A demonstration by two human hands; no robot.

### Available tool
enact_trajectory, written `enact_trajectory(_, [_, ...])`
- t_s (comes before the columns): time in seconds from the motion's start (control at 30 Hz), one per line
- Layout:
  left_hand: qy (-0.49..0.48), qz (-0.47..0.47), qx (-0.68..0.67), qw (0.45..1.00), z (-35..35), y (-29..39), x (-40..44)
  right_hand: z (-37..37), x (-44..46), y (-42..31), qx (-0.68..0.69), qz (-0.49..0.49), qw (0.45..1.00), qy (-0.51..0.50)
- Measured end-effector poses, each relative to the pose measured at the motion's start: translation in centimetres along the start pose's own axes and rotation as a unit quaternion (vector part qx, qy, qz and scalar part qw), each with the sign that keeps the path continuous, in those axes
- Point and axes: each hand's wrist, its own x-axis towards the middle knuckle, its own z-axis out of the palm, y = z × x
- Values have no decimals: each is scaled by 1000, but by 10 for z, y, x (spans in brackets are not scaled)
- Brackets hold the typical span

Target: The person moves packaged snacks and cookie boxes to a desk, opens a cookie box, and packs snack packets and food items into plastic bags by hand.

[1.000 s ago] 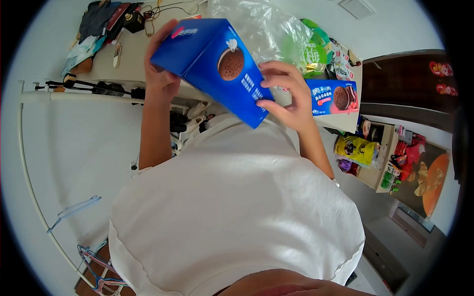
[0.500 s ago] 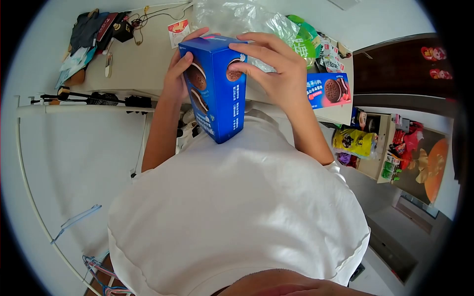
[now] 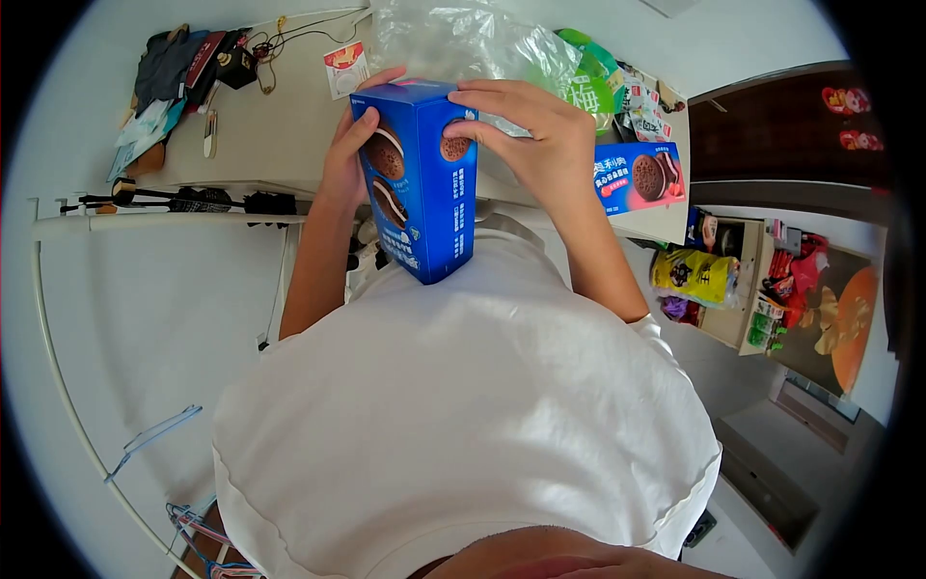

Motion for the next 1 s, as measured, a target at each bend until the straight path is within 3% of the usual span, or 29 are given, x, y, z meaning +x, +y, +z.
enact_trajectory(0.27, [4,-5,-5,1000,-2,-3,1,1,4,5,19,-4,1000,0])
enact_trajectory(0.33, [3,-12,-3,1000,-2,-4,2,-6,10,1,43,52,996,-62])
enact_trajectory(0.47, [6,-20,-5,1000,-3,-6,2,-13,19,2,31,51,990,-128])
enact_trajectory(0.53, [-1,-17,-11,1000,-5,-7,2,-14,22,3,29,-2,989,-142])
enact_trajectory(0.77, [5,-3,-23,1000,-8,-7,0,-10,22,10,72,-18,984,-164])
enact_trajectory(0.87, [9,-11,-41,999,-11,-9,1,-10,20,19,94,-44,981,-166])
enact_trajectory(0.93, [9,3,-49,999,-16,-6,1,-11,21,24,106,-124,970,-179])
enact_trajectory(1.0, [14,5,-48,999,-18,-6,-1,-9,18,15,103,-118,970,-186])
